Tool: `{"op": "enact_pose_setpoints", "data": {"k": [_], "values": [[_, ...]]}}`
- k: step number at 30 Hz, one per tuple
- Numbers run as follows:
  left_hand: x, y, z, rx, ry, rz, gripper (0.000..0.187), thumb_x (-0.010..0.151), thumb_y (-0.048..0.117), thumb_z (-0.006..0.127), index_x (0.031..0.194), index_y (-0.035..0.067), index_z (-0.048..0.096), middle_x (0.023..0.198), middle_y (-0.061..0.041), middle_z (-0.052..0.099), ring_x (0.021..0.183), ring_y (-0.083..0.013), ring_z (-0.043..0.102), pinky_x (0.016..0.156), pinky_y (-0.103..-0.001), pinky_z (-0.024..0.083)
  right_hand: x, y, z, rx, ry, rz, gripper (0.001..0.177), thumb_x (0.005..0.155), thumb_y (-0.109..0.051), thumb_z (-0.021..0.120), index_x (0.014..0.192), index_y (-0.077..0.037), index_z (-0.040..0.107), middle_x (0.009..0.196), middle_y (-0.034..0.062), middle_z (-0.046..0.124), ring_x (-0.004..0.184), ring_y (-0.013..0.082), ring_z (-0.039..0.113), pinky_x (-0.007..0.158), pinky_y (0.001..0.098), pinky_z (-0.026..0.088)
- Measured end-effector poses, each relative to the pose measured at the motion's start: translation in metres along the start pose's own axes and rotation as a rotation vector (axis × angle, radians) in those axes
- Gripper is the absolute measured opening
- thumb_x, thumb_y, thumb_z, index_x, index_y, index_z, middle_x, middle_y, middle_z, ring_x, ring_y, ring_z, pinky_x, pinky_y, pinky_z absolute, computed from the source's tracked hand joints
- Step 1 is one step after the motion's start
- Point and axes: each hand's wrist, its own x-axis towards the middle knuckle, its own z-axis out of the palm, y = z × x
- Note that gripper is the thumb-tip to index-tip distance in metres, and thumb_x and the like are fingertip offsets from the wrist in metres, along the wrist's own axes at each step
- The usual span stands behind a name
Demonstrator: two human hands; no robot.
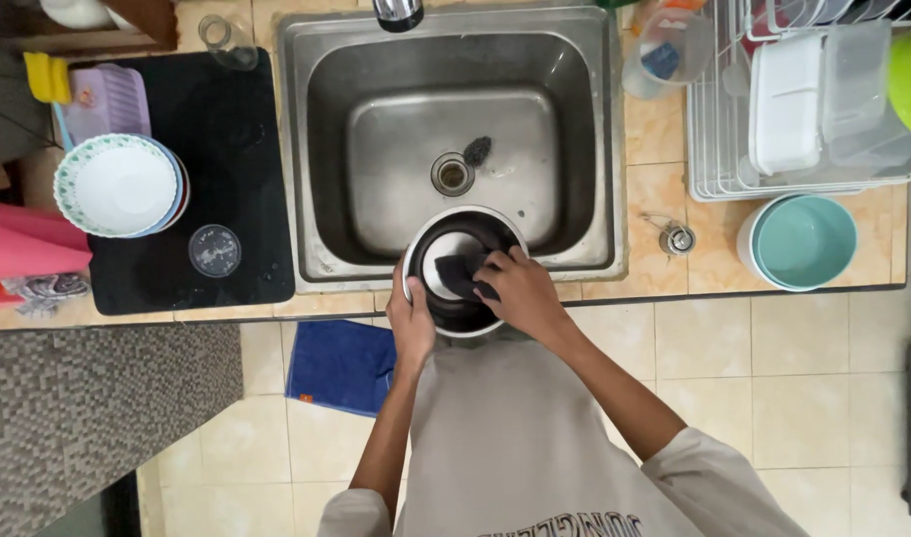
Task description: Washing and drying various bowls and plates at a kitchen sink.
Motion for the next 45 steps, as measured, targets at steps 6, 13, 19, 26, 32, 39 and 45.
{"op": "enact_pose_setpoints", "data": {"k": [6,13,19,26,32,39,45], "values": [[0.003,-0.008,0.006,0.008,-0.062,-0.035,0.043,0.110,0.028,0.040,0.145,0.007,0.053,0.125,-0.020,0.071,0.116,-0.0297,0.069,0.100,-0.037,0.049,-0.009,-0.012,0.004,-0.078,0.323,0.052,0.021,0.083,-0.024,0.081,0.100,-0.013,0.078,0.106,0.0058,0.066,0.099,0.0304,0.061,0.078,0.0430,0.054],[0.010,-0.052,0.005,-0.078,-0.184,-0.046,0.046,0.110,0.032,0.043,0.145,0.004,0.054,0.130,-0.018,0.069,0.121,-0.0281,0.064,0.105,-0.035,0.047,-0.043,-0.005,-0.015,0.314,0.456,0.262,0.019,0.085,-0.024,0.081,0.100,-0.014,0.079,0.100,0.0070,0.070,0.098,0.0295,0.068,0.088,0.0397,0.056],[0.030,-0.066,-0.005,-0.273,-0.272,-0.354,0.063,0.107,0.045,0.044,0.150,-0.001,0.046,0.149,-0.016,0.055,0.137,-0.0253,0.050,0.114,-0.035,0.035,-0.089,0.009,-0.021,1.687,0.586,0.325,0.057,0.108,-0.049,0.040,0.120,-0.001,0.069,0.119,0.0118,0.072,0.108,0.0220,0.069,0.099,0.0358,0.053],[0.058,-0.059,0.002,-0.128,-0.494,-0.362,0.074,0.104,0.053,0.040,0.154,-0.001,0.038,0.159,-0.018,0.043,0.146,-0.0292,0.040,0.118,-0.038,0.029,-0.167,0.011,0.072,1.866,1.077,0.811,0.062,0.110,-0.052,0.034,0.121,-0.002,0.069,0.119,0.0185,0.068,0.102,0.0250,0.066,0.090,0.0373,0.052],[0.047,-0.066,0.023,-0.026,-0.660,-0.353,0.077,0.103,0.055,0.042,0.156,-0.001,0.035,0.161,-0.018,0.040,0.147,-0.0296,0.039,0.119,-0.038,0.029,-0.213,-0.038,0.093,1.353,0.986,1.024,0.071,0.105,-0.053,0.041,0.075,0.004,0.071,0.105,0.0131,0.078,0.088,0.0218,0.071,0.085,0.0325,0.055],[-0.011,-0.038,0.067,-0.095,-0.738,-0.299,0.070,0.105,0.051,0.042,0.153,0.001,0.041,0.155,-0.017,0.049,0.142,-0.0274,0.047,0.116,-0.036,0.033,-0.260,-0.004,0.065,0.586,0.415,1.505,0.062,0.100,-0.054,0.054,0.078,-0.002,0.078,0.067,0.0155,0.071,0.064,0.0283,0.068,0.072,0.0367,0.055],[-0.072,-0.040,0.122,-0.050,-0.670,-0.235,0.068,0.105,0.049,0.042,0.153,0.000,0.043,0.152,-0.016,0.052,0.139,-0.0255,0.049,0.114,-0.035,0.035,-0.336,0.072,0.041,0.675,0.493,1.355,0.057,0.105,-0.052,0.040,0.089,-0.009,0.075,0.073,0.0141,0.074,0.073,0.0285,0.070,0.077,0.0391,0.053]]}}
